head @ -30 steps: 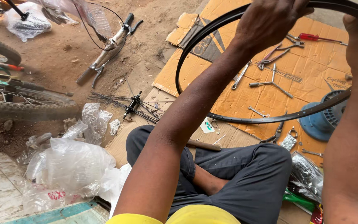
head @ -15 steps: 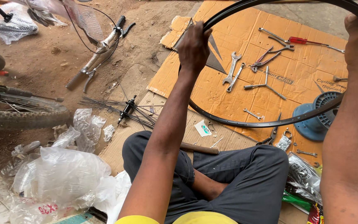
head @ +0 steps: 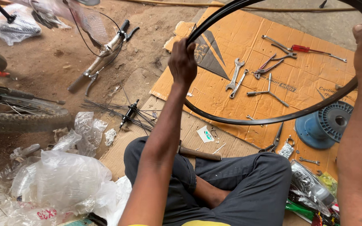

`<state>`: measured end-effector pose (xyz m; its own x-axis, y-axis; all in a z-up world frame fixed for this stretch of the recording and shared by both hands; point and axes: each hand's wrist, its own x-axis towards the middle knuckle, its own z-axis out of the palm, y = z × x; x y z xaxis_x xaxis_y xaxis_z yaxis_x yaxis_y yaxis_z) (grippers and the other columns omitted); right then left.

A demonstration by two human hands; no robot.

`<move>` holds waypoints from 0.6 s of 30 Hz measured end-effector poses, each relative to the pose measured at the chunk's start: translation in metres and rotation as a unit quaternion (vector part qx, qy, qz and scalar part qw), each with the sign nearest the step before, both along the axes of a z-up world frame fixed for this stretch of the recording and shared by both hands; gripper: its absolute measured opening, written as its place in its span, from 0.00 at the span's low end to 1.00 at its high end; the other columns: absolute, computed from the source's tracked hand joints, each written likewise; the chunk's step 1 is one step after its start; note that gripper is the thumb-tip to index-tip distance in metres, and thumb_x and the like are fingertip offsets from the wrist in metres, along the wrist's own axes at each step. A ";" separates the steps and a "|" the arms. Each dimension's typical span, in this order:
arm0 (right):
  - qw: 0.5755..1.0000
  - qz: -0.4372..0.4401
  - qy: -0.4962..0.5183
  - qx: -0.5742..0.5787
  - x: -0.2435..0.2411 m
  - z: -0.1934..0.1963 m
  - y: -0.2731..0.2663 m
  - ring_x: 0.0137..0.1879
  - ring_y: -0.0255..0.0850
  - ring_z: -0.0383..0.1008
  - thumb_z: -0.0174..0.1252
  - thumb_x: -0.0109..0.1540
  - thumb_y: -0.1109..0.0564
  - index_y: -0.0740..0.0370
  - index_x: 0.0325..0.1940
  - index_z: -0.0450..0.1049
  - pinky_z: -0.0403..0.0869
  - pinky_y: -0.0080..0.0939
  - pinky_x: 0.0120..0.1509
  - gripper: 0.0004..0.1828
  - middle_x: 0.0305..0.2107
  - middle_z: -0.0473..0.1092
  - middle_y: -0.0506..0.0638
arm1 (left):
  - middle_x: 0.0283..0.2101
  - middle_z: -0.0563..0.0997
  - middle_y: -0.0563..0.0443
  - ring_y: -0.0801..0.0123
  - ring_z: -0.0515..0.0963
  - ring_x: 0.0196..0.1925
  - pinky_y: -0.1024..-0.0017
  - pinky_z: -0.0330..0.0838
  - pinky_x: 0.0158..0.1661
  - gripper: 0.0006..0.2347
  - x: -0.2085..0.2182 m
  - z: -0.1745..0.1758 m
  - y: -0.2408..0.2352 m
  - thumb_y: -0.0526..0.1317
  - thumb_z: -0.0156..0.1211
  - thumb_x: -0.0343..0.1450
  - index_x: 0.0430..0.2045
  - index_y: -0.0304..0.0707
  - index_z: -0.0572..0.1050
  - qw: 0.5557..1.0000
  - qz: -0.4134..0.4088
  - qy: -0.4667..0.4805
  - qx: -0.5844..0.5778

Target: The person removes a white protective wrapping from a bicycle rim using scissors and a hammer. They then use the hammer to tap along the rim, likely to seat the tire bead or adjust the rim shape.

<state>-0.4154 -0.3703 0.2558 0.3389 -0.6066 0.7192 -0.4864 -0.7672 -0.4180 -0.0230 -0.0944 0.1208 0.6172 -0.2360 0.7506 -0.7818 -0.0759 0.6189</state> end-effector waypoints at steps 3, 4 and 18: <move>0.992 0.032 0.050 -0.108 0.031 0.021 0.022 0.42 0.42 0.76 0.66 0.65 0.57 0.63 0.41 0.76 0.74 0.44 0.48 0.08 0.35 0.75 0.51 | 0.32 0.73 0.54 0.73 0.68 0.26 0.71 0.65 0.24 0.15 0.015 0.067 -0.019 0.53 0.43 0.80 0.43 0.40 0.70 0.978 -0.025 -0.208 0.009; 0.983 0.034 0.081 -0.160 0.042 0.025 0.032 0.40 0.45 0.77 0.71 0.64 0.56 0.64 0.40 0.77 0.74 0.46 0.46 0.11 0.34 0.75 0.54 | 0.34 0.74 0.53 0.73 0.70 0.28 0.70 0.67 0.27 0.16 0.012 0.087 -0.026 0.53 0.46 0.81 0.44 0.39 0.68 0.962 -0.035 -0.270 0.011; 0.995 0.015 0.009 -0.101 0.065 -0.006 0.049 0.32 0.48 0.75 0.65 0.71 0.57 0.63 0.37 0.73 0.71 0.49 0.36 0.11 0.25 0.72 0.54 | 0.33 0.77 0.51 0.70 0.75 0.28 0.71 0.71 0.25 0.12 0.064 0.064 -0.033 0.49 0.48 0.83 0.47 0.39 0.71 0.959 -0.023 -0.282 0.012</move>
